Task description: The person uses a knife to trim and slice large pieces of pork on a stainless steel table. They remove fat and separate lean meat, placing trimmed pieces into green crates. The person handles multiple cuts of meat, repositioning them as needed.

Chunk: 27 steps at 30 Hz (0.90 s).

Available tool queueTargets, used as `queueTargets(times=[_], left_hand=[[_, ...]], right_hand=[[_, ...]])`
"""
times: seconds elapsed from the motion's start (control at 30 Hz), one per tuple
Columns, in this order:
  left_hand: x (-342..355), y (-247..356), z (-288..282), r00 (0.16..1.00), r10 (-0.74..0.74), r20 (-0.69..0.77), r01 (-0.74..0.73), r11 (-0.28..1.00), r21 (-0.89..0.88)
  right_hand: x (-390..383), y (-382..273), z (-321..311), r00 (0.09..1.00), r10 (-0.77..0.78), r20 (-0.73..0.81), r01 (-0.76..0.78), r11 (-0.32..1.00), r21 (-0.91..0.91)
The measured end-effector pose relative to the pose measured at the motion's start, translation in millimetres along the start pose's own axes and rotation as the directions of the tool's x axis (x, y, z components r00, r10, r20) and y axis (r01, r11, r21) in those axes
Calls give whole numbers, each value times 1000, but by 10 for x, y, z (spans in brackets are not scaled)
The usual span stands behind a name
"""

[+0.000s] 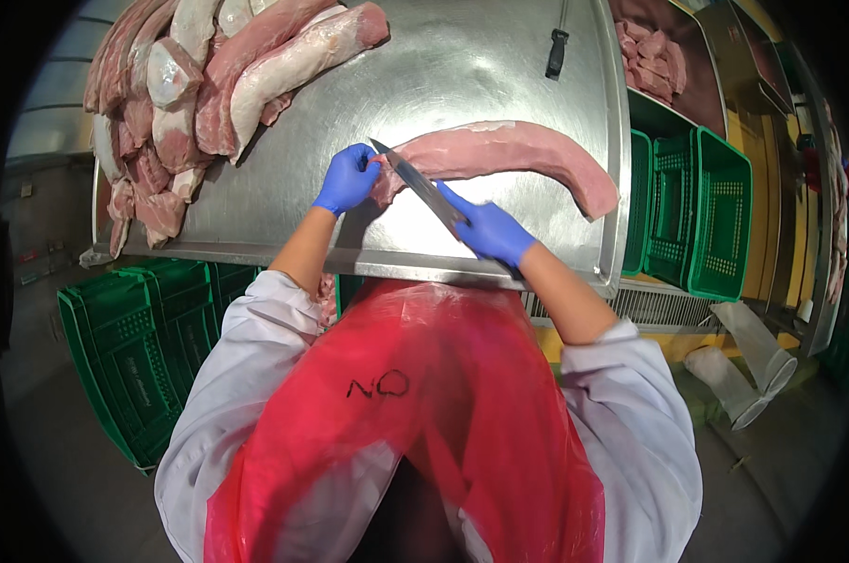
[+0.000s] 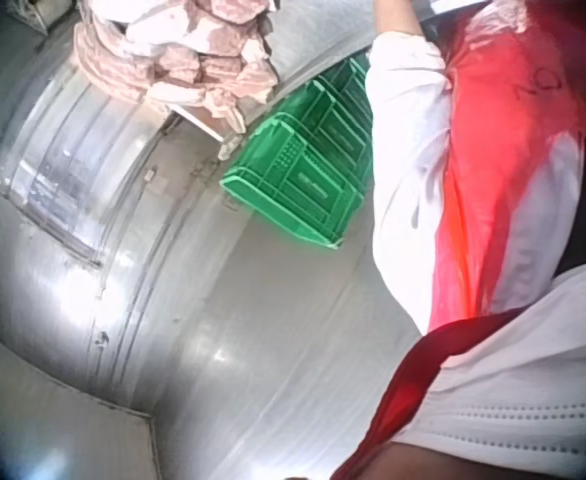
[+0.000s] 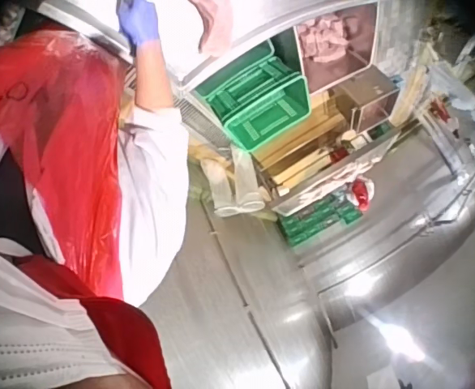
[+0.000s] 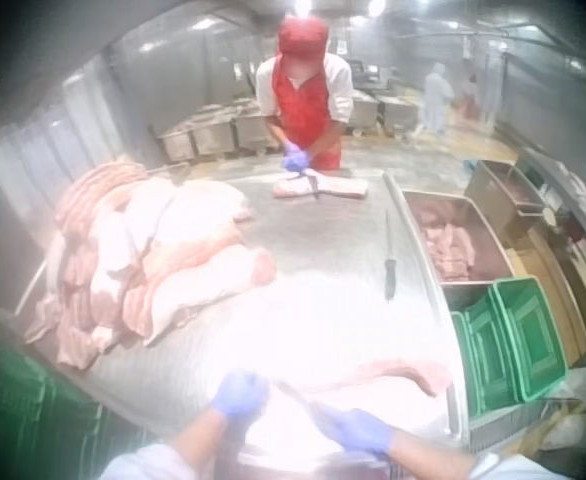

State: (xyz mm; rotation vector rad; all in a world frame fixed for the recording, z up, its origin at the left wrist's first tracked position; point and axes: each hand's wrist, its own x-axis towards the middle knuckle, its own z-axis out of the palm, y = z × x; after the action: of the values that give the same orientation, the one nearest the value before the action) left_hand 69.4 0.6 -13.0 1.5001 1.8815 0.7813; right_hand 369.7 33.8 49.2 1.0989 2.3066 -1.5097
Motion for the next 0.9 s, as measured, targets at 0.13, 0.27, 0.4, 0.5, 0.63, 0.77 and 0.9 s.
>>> queueTargets(times=[0.13, 0.27, 0.4, 0.5, 0.63, 0.77, 0.9], left_hand=[[-34, 22, -54, 1000, 21, -19, -23, 995, -97], [-120, -84, -256, 986, -145, -81, 117, 952, -283], [-315, -32, -371, 983, -37, -182, -26, 942, -334], [-446, 11, -541, 958, 35, -285, -148, 910, -387], [-819, 157, -1219, 891, -8, -454, -190, 902, -388], [-1564, 75, -1824, 892, -10, -452, -113, 963, -244], [-2318, -688, -1910, 880, -331, -341, 153, 877, -455]], right_hand=[[815, -7, 163, 936, -277, -216, 268, 961, -71], [418, 3, -61, 985, -49, 163, 62, 995, -76], [353, 237, -12, 972, -149, 183, 135, 987, 89], [864, -447, 224, 974, -187, 127, 177, 980, 86], [1029, -658, 675, 930, -310, 198, 344, 923, -172], [328, -406, 334, 967, -177, 185, 150, 977, 153], [0, 312, 30, 987, 27, -157, 69, 815, 575]])
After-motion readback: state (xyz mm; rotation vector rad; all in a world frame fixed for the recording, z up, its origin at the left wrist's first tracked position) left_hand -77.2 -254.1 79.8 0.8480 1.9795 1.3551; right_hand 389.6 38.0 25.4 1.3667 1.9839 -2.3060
